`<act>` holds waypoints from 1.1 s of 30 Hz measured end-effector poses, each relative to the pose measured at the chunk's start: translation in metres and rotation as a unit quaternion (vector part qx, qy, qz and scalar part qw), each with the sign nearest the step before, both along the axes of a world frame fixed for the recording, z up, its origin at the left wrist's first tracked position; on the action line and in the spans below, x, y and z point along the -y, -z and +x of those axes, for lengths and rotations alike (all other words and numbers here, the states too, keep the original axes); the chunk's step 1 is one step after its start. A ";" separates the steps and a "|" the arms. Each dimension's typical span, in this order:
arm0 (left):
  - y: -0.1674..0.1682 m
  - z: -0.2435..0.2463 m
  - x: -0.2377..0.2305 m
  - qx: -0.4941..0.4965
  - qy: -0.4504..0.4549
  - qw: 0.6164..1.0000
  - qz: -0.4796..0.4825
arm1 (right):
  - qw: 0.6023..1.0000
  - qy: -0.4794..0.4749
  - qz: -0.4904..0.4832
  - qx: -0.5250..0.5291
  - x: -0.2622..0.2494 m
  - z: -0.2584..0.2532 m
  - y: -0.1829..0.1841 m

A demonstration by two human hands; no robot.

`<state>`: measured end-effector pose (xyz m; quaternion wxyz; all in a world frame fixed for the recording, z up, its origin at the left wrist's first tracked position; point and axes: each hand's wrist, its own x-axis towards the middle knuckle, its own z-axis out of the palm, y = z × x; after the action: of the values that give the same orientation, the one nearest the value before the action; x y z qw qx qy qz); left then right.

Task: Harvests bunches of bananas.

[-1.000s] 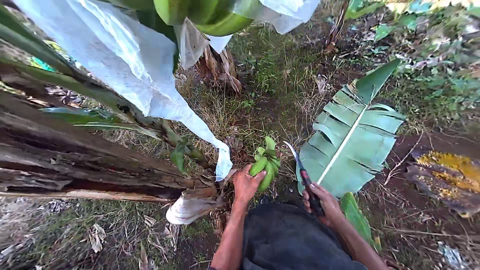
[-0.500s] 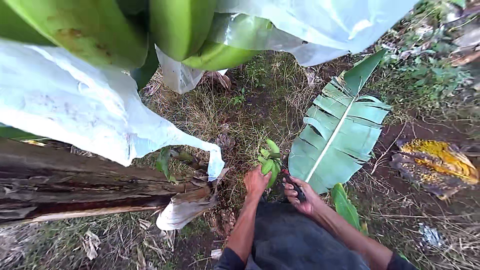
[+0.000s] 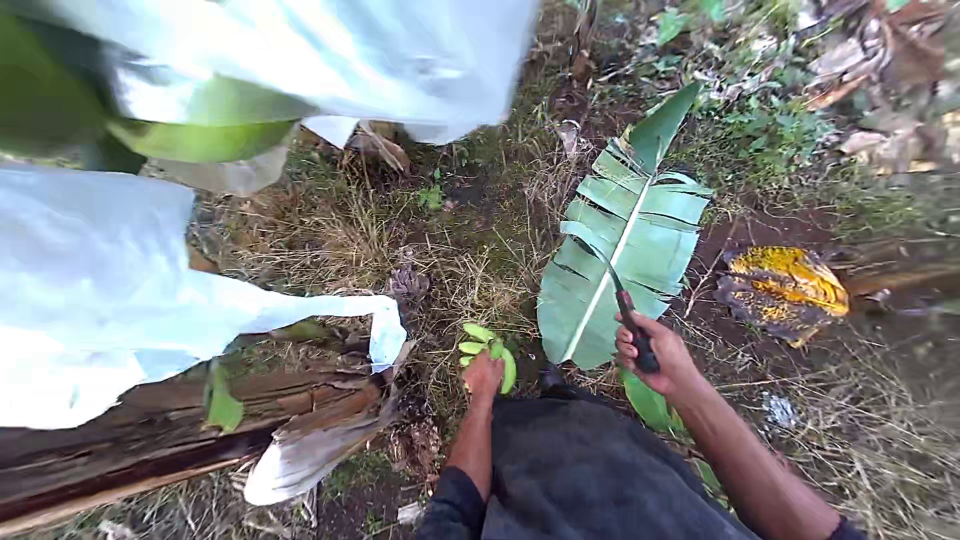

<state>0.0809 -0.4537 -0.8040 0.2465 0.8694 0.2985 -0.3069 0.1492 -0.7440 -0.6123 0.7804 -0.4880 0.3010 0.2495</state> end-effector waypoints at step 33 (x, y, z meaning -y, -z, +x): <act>-0.380 0.000 -0.147 0.758 0.021 0.617 0.209 | 0.982 -0.143 -0.016 0.124 -0.079 -0.009 0.054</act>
<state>0.0809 -0.3063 -0.4239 0.1900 0.8272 0.0431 0.5270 0.1404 -0.6645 -0.6666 0.7600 -0.5656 0.1336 0.2911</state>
